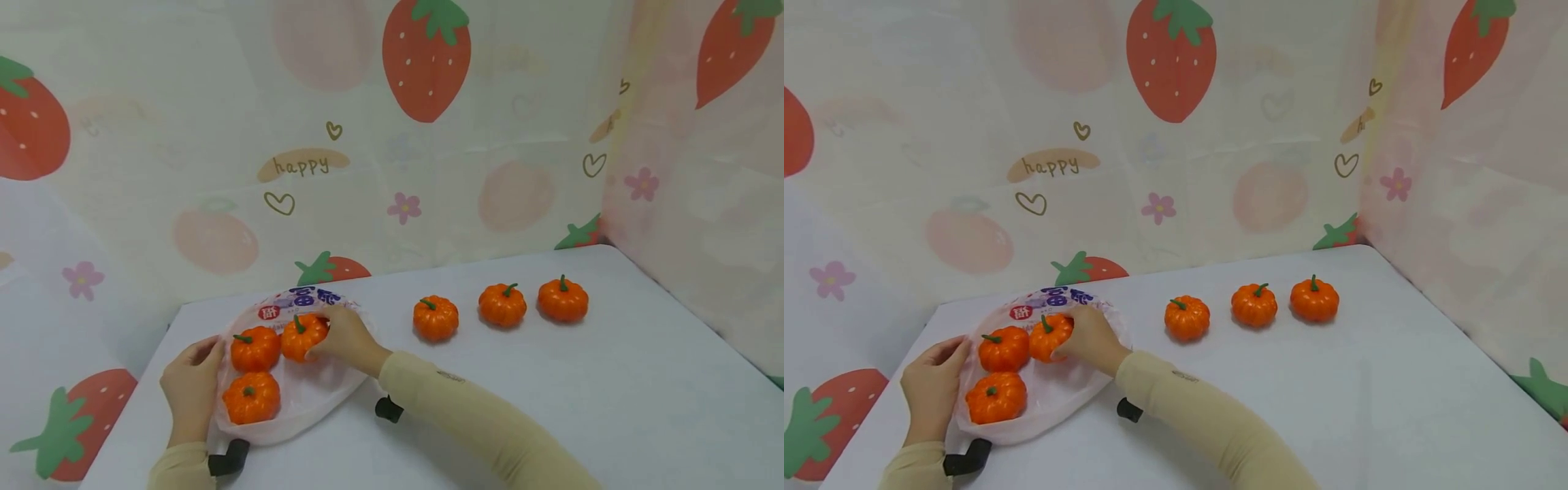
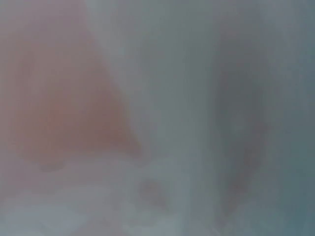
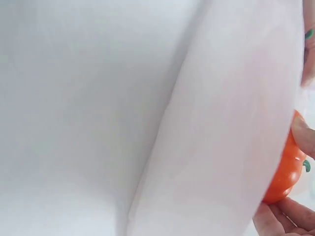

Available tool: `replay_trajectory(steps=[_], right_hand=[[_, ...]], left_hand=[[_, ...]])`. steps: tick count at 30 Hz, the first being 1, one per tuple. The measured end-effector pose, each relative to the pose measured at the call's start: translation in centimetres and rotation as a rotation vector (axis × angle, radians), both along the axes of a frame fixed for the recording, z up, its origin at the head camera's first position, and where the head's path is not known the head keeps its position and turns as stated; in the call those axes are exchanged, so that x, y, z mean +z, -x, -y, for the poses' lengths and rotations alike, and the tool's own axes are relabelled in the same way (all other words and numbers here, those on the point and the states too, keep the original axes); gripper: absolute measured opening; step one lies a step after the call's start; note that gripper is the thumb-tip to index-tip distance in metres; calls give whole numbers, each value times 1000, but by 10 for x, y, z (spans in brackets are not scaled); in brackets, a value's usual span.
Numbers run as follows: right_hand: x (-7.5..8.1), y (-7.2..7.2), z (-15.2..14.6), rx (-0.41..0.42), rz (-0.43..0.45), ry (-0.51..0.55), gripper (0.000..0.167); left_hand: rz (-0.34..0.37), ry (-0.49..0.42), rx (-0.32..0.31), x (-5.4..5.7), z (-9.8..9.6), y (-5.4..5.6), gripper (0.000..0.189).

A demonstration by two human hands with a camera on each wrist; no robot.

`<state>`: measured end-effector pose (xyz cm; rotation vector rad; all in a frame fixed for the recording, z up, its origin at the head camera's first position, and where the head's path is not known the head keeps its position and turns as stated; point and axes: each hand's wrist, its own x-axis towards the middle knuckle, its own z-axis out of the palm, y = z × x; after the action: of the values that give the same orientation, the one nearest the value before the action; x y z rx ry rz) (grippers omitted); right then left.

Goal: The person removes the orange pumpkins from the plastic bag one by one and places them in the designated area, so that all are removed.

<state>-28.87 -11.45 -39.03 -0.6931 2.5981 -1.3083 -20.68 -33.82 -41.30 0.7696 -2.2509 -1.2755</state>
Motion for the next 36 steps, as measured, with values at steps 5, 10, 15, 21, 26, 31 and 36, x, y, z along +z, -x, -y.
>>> replay_trajectory(steps=[5,10,15,21,26,31,36], right_hand=[[2,-10,-7,11,-8,8,66],[4,-18,-25,23,0,38,69],[5,-25,-45,31,20,94,71],[8,-35,-66,63,24,158,72],[13,-43,-84,82,34,201,71],[15,-50,-106,96,1,214,70],[13,-55,-127,119,-17,244,69]], left_hand=[[1,-7,7,0,1,-1,55],[-19,16,17,1,0,0,52],[-22,7,12,0,-1,-1,52],[-23,12,14,-2,1,-1,53],[-21,11,16,-3,2,-1,53],[-23,5,16,-1,0,-1,52],[-36,34,18,1,-1,-1,50]])
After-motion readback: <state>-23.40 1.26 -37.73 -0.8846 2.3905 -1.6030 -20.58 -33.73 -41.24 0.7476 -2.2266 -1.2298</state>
